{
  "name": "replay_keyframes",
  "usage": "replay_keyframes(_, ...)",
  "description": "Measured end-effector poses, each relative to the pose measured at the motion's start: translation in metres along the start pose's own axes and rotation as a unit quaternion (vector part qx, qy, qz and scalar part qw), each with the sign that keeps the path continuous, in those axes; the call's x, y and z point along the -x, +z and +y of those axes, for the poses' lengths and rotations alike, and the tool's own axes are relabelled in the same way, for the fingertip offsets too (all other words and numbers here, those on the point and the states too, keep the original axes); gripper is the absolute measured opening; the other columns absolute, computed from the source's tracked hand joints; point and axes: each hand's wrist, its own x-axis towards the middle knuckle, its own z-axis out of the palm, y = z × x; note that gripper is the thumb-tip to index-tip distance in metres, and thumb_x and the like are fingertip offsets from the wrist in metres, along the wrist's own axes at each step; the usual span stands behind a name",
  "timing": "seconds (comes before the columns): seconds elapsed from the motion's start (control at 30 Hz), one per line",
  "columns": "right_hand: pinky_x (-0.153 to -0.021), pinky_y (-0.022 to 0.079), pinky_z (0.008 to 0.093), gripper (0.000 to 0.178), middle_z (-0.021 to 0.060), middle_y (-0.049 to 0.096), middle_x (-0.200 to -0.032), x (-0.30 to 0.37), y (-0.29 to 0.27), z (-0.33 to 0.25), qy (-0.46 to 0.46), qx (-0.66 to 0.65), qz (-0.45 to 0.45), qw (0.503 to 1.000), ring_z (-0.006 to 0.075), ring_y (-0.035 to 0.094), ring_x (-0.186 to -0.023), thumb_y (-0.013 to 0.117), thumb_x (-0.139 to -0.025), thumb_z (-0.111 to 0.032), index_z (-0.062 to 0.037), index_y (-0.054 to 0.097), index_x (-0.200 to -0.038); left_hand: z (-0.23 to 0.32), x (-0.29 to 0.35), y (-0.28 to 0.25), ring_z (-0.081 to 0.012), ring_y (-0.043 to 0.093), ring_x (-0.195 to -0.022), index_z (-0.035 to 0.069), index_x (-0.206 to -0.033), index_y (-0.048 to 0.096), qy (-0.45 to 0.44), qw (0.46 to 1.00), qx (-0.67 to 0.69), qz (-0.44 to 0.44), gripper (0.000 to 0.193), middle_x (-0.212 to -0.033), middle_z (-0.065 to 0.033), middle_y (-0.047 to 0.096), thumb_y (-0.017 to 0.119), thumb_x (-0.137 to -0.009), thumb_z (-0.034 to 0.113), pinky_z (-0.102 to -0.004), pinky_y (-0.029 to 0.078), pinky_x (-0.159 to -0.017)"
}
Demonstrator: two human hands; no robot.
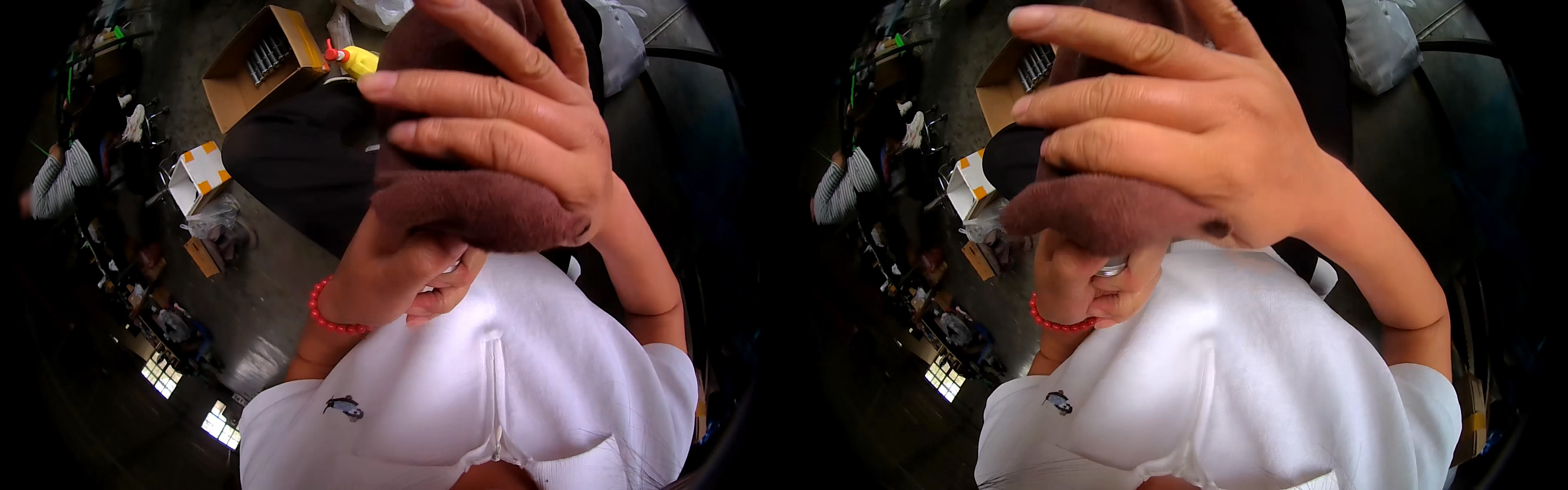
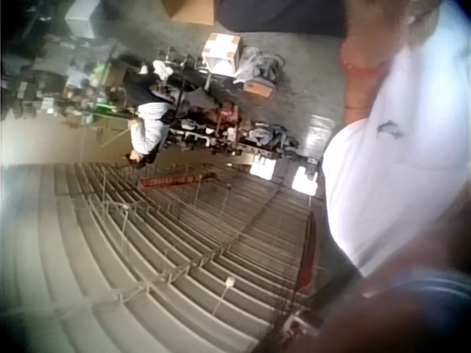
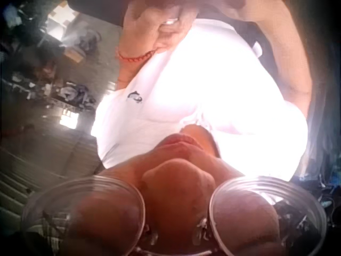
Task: The person sits on the floor and wipes cylindrical metal parts with a brown cloth. They pick up parts from a plastic bag, wipe them, and place them into a cardboard box. The person also folds the cloth during the task.
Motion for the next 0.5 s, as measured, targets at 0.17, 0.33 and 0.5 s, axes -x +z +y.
replay_keyframes(0.17,-0.114,0.005,0.0489,0.017,0.0088,0.063,-0.117,-0.005,-0.025,-0.028,0.103,0.023,-0.194,0.975,0.0278,0.045,-0.128,0.055,-0.086,-0.018,-0.0088,0.068,-0.093,0.002,-0.002,0.01,-0.0045,0.034,-0.038,0.002,-0.101,0.037,-0.002,0.999,0.042,0.005,0.021,-0.056,-0.0016,0.04,0.047,-0.089,0.017,-0.0202,0.029,-0.032)
replay_keyframes(0.33,-0.113,0.012,0.052,0.014,0.005,0.068,-0.104,-0.016,-0.024,-0.01,0.05,-0.023,-0.064,0.996,0.0313,0.05,-0.123,0.058,-0.082,-0.011,-0.0072,0.068,-0.092,-0.011,-0.007,-0.002,-0.0043,0.039,-0.04,0.003,-0.105,0.037,0.051,0.998,0.003,-0.024,0.022,-0.06,-0.0024,0.046,0.051,-0.091,0.013,-0.0202,0.032,-0.034)
replay_keyframes(0.5,-0.112,0.016,0.0516,0.018,0.0074,0.068,-0.103,0.021,0.006,-0.006,-0.01,0.052,-0.09,0.995,0.0304,0.049,-0.125,0.058,-0.082,-0.01,-0.0051,0.069,-0.095,-0.011,-0.003,0.001,-0.0038,0.035,-0.038,0.001,-0.098,0.036,0.024,0.998,-0.025,0.045,0.026,-0.062,-0.002,0.044,0.053,-0.092,0.019,-0.02,0.032,-0.034)
